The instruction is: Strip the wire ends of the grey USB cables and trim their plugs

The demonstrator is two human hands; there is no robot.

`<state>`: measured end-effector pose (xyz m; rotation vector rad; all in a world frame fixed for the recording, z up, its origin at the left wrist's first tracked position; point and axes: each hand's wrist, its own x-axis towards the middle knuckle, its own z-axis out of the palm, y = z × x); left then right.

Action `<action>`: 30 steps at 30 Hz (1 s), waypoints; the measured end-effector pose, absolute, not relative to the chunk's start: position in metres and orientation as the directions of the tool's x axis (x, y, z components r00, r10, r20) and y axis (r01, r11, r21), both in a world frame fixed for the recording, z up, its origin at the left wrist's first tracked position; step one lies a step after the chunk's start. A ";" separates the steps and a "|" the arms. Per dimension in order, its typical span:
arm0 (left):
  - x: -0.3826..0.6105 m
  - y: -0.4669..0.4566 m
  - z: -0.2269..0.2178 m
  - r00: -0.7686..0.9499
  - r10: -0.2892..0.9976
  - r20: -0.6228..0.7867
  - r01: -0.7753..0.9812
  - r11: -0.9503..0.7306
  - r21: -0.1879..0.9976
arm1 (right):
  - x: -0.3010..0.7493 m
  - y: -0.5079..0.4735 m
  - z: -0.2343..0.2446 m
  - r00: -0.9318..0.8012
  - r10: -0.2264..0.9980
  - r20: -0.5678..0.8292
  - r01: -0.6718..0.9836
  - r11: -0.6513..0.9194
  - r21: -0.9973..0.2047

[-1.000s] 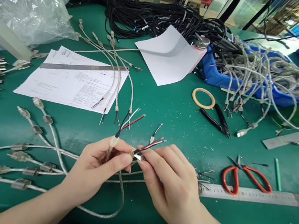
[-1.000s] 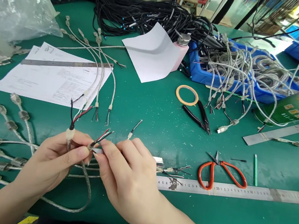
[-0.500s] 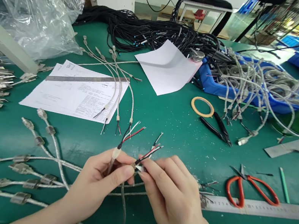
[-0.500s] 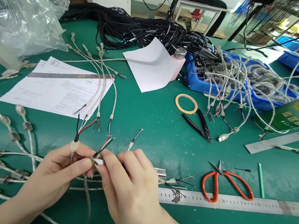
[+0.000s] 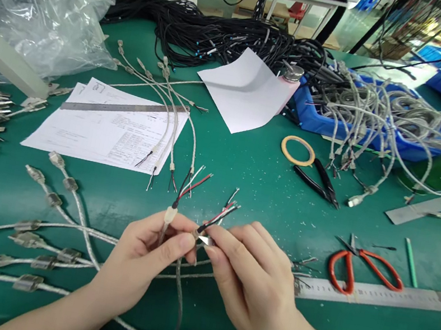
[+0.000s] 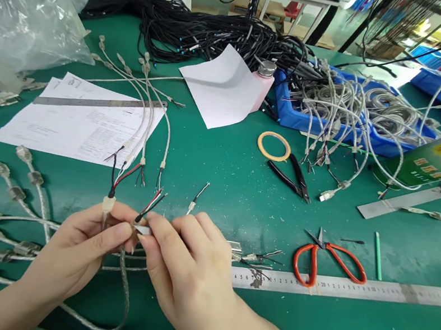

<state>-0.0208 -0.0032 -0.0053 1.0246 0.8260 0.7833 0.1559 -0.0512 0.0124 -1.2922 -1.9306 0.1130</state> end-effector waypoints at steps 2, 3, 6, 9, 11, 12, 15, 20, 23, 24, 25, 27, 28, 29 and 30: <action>-0.021 -0.003 -0.005 0.466 0.859 -0.213 -0.169 0.323 0.931 | 0.156 -0.051 0.012 -0.172 0.813 0.556 0.745 0.477 -0.467; -0.021 -0.003 -0.005 0.462 0.860 -0.215 -0.170 0.324 0.931 | 0.156 -0.051 0.011 -0.175 0.811 0.558 0.743 0.481 -0.465; -0.021 -0.004 -0.005 0.471 0.857 -0.208 -0.175 0.322 0.930 | 0.156 -0.052 0.011 -0.179 0.816 0.550 0.732 0.484 -0.480; -0.022 -0.005 -0.006 0.484 0.852 -0.202 -0.180 0.322 0.929 | 0.155 -0.052 0.011 -0.173 0.824 0.540 0.728 0.476 -0.493; -0.022 -0.005 -0.006 0.484 0.852 -0.200 -0.176 0.319 0.931 | 0.155 -0.052 0.011 -0.172 0.823 0.541 0.726 0.478 -0.495; -0.023 -0.005 -0.006 0.487 0.851 -0.198 -0.173 0.316 0.933 | 0.155 -0.051 0.011 -0.173 0.823 0.542 0.725 0.479 -0.496; -0.023 -0.005 -0.006 0.497 0.846 -0.192 -0.175 0.314 0.933 | 0.155 -0.051 0.010 -0.170 0.827 0.535 0.723 0.473 -0.503; -0.022 -0.005 -0.007 0.508 0.841 -0.185 -0.189 0.319 0.929 | 0.156 -0.051 0.010 -0.163 0.824 0.542 0.724 0.473 -0.502; -0.021 -0.004 -0.007 0.510 0.839 -0.189 -0.195 0.327 0.925 | 0.155 -0.051 0.009 -0.163 0.825 0.541 0.726 0.471 -0.501; -0.021 -0.004 -0.007 0.509 0.839 -0.194 -0.200 0.334 0.921 | 0.155 -0.051 0.009 -0.163 0.825 0.541 0.728 0.471 -0.499; -0.021 -0.004 -0.007 0.509 0.838 -0.198 -0.206 0.341 0.917 | 0.155 -0.051 0.009 -0.162 0.824 0.543 0.729 0.471 -0.497; -0.020 -0.004 -0.006 0.509 0.836 -0.205 -0.211 0.352 0.912 | 0.154 -0.051 0.009 -0.162 0.824 0.543 0.732 0.469 -0.494; -0.020 -0.004 -0.006 0.509 0.836 -0.205 -0.212 0.352 0.911 | 0.154 -0.052 0.008 -0.162 0.825 0.541 0.732 0.468 -0.495; -0.020 -0.004 -0.006 0.510 0.836 -0.204 -0.211 0.352 0.912 | 0.154 -0.052 0.008 -0.160 0.826 0.541 0.732 0.466 -0.496; -0.020 -0.004 -0.005 0.510 0.836 -0.205 -0.211 0.352 0.912 | 0.155 -0.052 0.008 -0.159 0.827 0.539 0.731 0.465 -0.499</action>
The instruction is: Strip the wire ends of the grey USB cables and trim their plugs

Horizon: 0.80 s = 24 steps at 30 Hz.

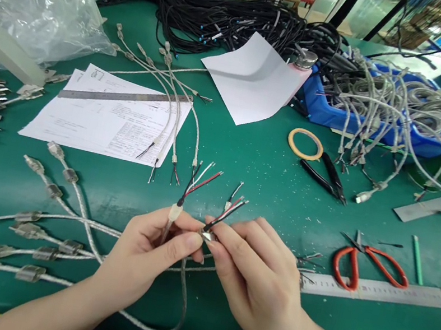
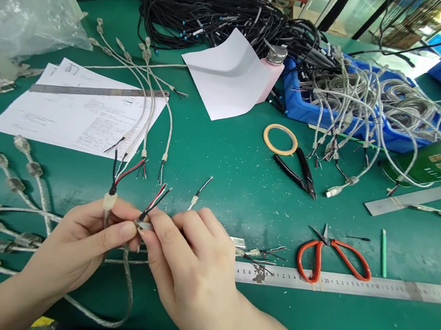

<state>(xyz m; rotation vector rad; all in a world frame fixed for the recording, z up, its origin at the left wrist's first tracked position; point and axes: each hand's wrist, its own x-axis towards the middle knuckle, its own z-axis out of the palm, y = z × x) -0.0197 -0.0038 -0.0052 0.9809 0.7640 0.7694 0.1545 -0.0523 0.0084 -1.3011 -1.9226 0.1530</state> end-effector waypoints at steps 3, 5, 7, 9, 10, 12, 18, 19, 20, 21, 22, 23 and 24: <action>-0.020 -0.004 -0.004 0.506 0.835 -0.215 -0.204 0.358 0.911 | 0.155 -0.053 0.009 -0.165 0.825 0.541 0.727 0.472 -0.499; -0.020 -0.004 -0.003 0.501 0.837 -0.219 -0.207 0.362 0.909 | 0.155 -0.053 0.009 -0.168 0.823 0.542 0.726 0.476 -0.497; -0.020 -0.004 -0.003 0.498 0.840 -0.216 -0.214 0.360 0.908 | 0.155 -0.053 0.009 -0.169 0.822 0.544 0.726 0.477 -0.495; -0.019 -0.004 -0.004 0.502 0.838 -0.215 -0.215 0.362 0.907 | 0.156 -0.053 0.009 -0.172 0.820 0.546 0.724 0.481 -0.495; -0.019 -0.004 -0.004 0.505 0.836 -0.215 -0.213 0.362 0.908 | 0.156 -0.053 0.009 -0.174 0.818 0.548 0.722 0.485 -0.494; -0.019 -0.004 -0.005 0.510 0.833 -0.216 -0.207 0.362 0.909 | 0.156 -0.053 0.009 -0.174 0.817 0.550 0.720 0.486 -0.495; -0.019 -0.005 -0.003 0.498 0.836 -0.229 -0.207 0.371 0.905 | 0.156 -0.051 0.009 -0.168 0.823 0.542 0.727 0.475 -0.495; -0.019 -0.006 -0.002 0.497 0.835 -0.236 -0.204 0.377 0.904 | 0.155 -0.051 0.010 -0.165 0.825 0.541 0.731 0.471 -0.494; -0.018 -0.006 -0.001 0.494 0.834 -0.245 -0.201 0.384 0.901 | 0.155 -0.051 0.010 -0.164 0.825 0.541 0.734 0.468 -0.492; -0.017 -0.006 0.000 0.491 0.833 -0.254 -0.199 0.391 0.898 | 0.155 -0.051 0.011 -0.163 0.824 0.542 0.734 0.468 -0.492; -0.017 -0.006 0.001 0.488 0.833 -0.260 -0.201 0.397 0.896 | 0.156 -0.052 0.011 -0.163 0.824 0.543 0.731 0.470 -0.494; -0.016 -0.006 0.002 0.483 0.834 -0.266 -0.202 0.402 0.893 | 0.156 -0.052 0.012 -0.163 0.821 0.547 0.726 0.475 -0.497; -0.016 -0.006 0.003 0.478 0.836 -0.270 -0.203 0.405 0.892 | 0.157 -0.052 0.012 -0.163 0.821 0.547 0.718 0.479 -0.505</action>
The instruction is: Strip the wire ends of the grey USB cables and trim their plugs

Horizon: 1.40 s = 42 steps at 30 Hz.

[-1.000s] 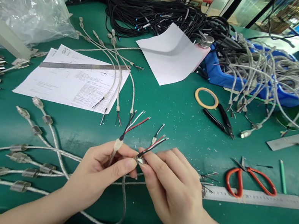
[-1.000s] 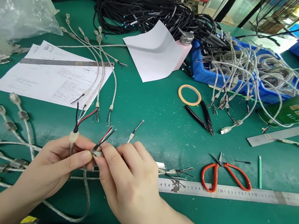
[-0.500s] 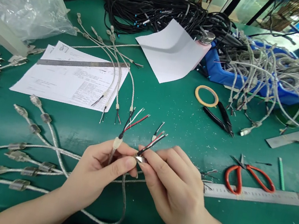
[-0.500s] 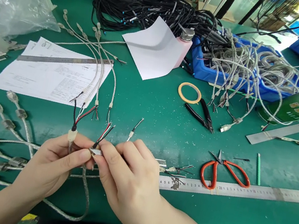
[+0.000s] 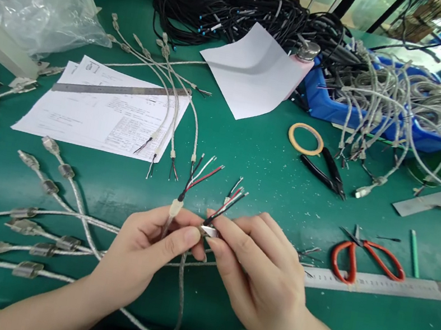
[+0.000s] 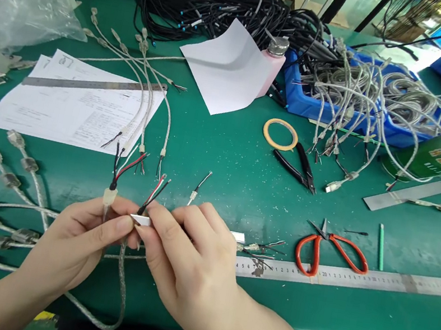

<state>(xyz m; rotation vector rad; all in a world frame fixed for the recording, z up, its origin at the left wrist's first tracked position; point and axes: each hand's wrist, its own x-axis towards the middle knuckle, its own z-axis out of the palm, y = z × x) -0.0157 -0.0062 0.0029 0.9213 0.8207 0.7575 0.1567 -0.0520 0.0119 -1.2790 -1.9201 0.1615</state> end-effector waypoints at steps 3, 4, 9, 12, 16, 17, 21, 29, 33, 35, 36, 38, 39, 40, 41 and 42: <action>-0.016 -0.005 0.004 0.466 0.840 -0.279 -0.179 0.398 0.900 | 0.158 -0.052 0.012 -0.165 0.823 0.544 0.705 0.484 -0.518; -0.016 -0.005 0.004 0.464 0.840 -0.281 -0.165 0.394 0.904 | 0.158 -0.052 0.013 -0.164 0.825 0.541 0.706 0.481 -0.519; -0.016 -0.005 0.004 0.456 0.847 -0.274 -0.160 0.381 0.911 | 0.157 -0.053 0.013 -0.159 0.839 0.521 0.707 0.465 -0.533; -0.016 -0.006 0.003 0.451 0.850 -0.272 -0.173 0.382 0.908 | 0.157 -0.053 0.013 -0.157 0.842 0.516 0.713 0.458 -0.531; -0.017 -0.006 0.002 0.451 0.853 -0.264 -0.191 0.381 0.905 | 0.157 -0.052 0.012 -0.164 0.840 0.517 0.713 0.463 -0.527; -0.017 -0.006 0.002 0.451 0.853 -0.263 -0.192 0.381 0.904 | 0.157 -0.052 0.012 -0.165 0.841 0.515 0.710 0.463 -0.530; -0.017 -0.006 0.003 0.452 0.851 -0.268 -0.174 0.379 0.909 | 0.157 -0.053 0.012 -0.169 0.848 0.503 0.707 0.460 -0.537; -0.018 -0.006 0.000 0.492 0.831 -0.261 -0.189 0.395 0.899 | 0.157 -0.054 0.013 -0.178 0.847 0.501 0.732 0.454 -0.509; -0.018 -0.006 -0.001 0.510 0.822 -0.252 -0.215 0.405 0.889 | 0.156 -0.055 0.013 -0.167 0.847 0.504 0.730 0.450 -0.514; -0.018 -0.006 0.000 0.512 0.821 -0.252 -0.222 0.410 0.885 | 0.155 -0.055 0.014 -0.163 0.848 0.504 0.728 0.448 -0.518; -0.018 -0.006 0.000 0.512 0.821 -0.252 -0.223 0.411 0.884 | 0.155 -0.055 0.014 -0.161 0.848 0.505 0.729 0.447 -0.519; -0.018 -0.006 0.001 0.513 0.819 -0.256 -0.216 0.412 0.885 | 0.154 -0.055 0.013 -0.160 0.847 0.507 0.729 0.448 -0.518; -0.018 -0.006 0.001 0.513 0.819 -0.256 -0.212 0.410 0.887 | 0.154 -0.054 0.013 -0.159 0.846 0.508 0.728 0.448 -0.519; -0.019 -0.006 0.001 0.511 0.820 -0.257 -0.207 0.408 0.889 | 0.154 -0.054 0.013 -0.159 0.846 0.508 0.728 0.448 -0.519; -0.019 -0.006 0.001 0.509 0.822 -0.258 -0.202 0.405 0.892 | 0.155 -0.054 0.013 -0.159 0.847 0.508 0.728 0.448 -0.519; -0.018 -0.006 0.001 0.504 0.824 -0.260 -0.197 0.403 0.894 | 0.155 -0.054 0.013 -0.157 0.847 0.507 0.729 0.446 -0.519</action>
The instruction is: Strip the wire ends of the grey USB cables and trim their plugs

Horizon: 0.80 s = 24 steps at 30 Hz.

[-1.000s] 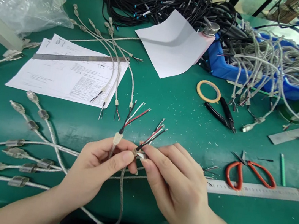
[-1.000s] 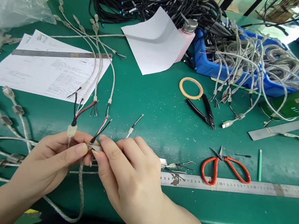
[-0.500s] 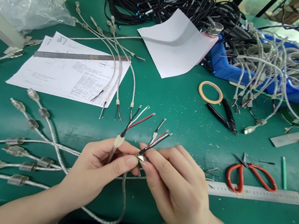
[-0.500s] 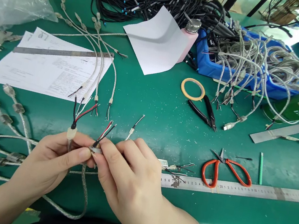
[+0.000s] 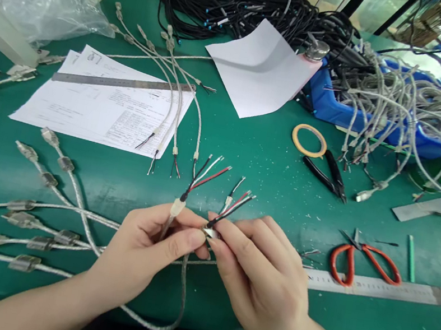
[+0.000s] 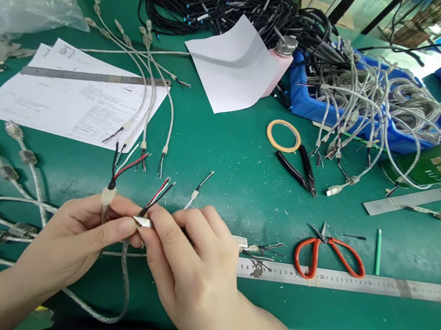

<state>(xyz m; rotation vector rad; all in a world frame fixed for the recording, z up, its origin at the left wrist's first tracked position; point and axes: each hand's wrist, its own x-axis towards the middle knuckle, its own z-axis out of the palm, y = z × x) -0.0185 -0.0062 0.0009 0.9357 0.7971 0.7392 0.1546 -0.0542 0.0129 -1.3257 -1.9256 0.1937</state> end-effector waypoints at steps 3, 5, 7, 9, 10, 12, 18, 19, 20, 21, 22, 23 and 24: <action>-0.018 -0.006 0.001 0.486 0.829 -0.277 -0.201 0.414 0.888 | 0.155 -0.055 0.013 -0.150 0.848 0.508 0.733 0.440 -0.518; -0.017 -0.005 0.001 0.489 0.826 -0.280 -0.225 0.430 0.875 | 0.155 -0.055 0.013 -0.153 0.848 0.507 0.729 0.443 -0.522; -0.017 -0.005 0.001 0.500 0.820 -0.277 -0.248 0.442 0.862 | 0.155 -0.054 0.013 -0.155 0.848 0.506 0.727 0.444 -0.523; -0.018 -0.006 0.001 0.511 0.814 -0.277 -0.258 0.452 0.854 | 0.155 -0.054 0.012 -0.156 0.846 0.509 0.732 0.445 -0.516; -0.018 -0.006 0.001 0.515 0.811 -0.278 -0.259 0.457 0.851 | 0.155 -0.054 0.012 -0.157 0.845 0.511 0.734 0.446 -0.512; -0.018 -0.006 0.001 0.520 0.807 -0.279 -0.261 0.461 0.848 | 0.155 -0.053 0.012 -0.159 0.842 0.515 0.732 0.451 -0.510; -0.018 -0.006 0.001 0.510 0.815 -0.274 -0.249 0.445 0.860 | 0.158 -0.055 0.014 -0.144 0.842 0.519 0.705 0.455 -0.543; -0.018 -0.005 0.000 0.512 0.816 -0.270 -0.245 0.439 0.864 | 0.159 -0.055 0.014 -0.140 0.845 0.516 0.704 0.451 -0.548; -0.018 -0.004 0.000 0.514 0.816 -0.266 -0.240 0.434 0.868 | 0.159 -0.055 0.014 -0.136 0.849 0.511 0.704 0.446 -0.553; -0.018 -0.004 0.000 0.514 0.816 -0.264 -0.236 0.430 0.871 | 0.159 -0.055 0.014 -0.136 0.851 0.507 0.705 0.443 -0.554; -0.018 -0.003 0.000 0.512 0.818 -0.263 -0.231 0.426 0.875 | 0.159 -0.055 0.014 -0.139 0.851 0.506 0.704 0.445 -0.554; -0.018 -0.003 -0.001 0.510 0.820 -0.261 -0.229 0.422 0.877 | 0.159 -0.054 0.015 -0.144 0.850 0.506 0.703 0.448 -0.552; -0.018 -0.003 -0.001 0.505 0.822 -0.261 -0.226 0.418 0.880 | 0.159 -0.054 0.015 -0.149 0.851 0.504 0.703 0.450 -0.551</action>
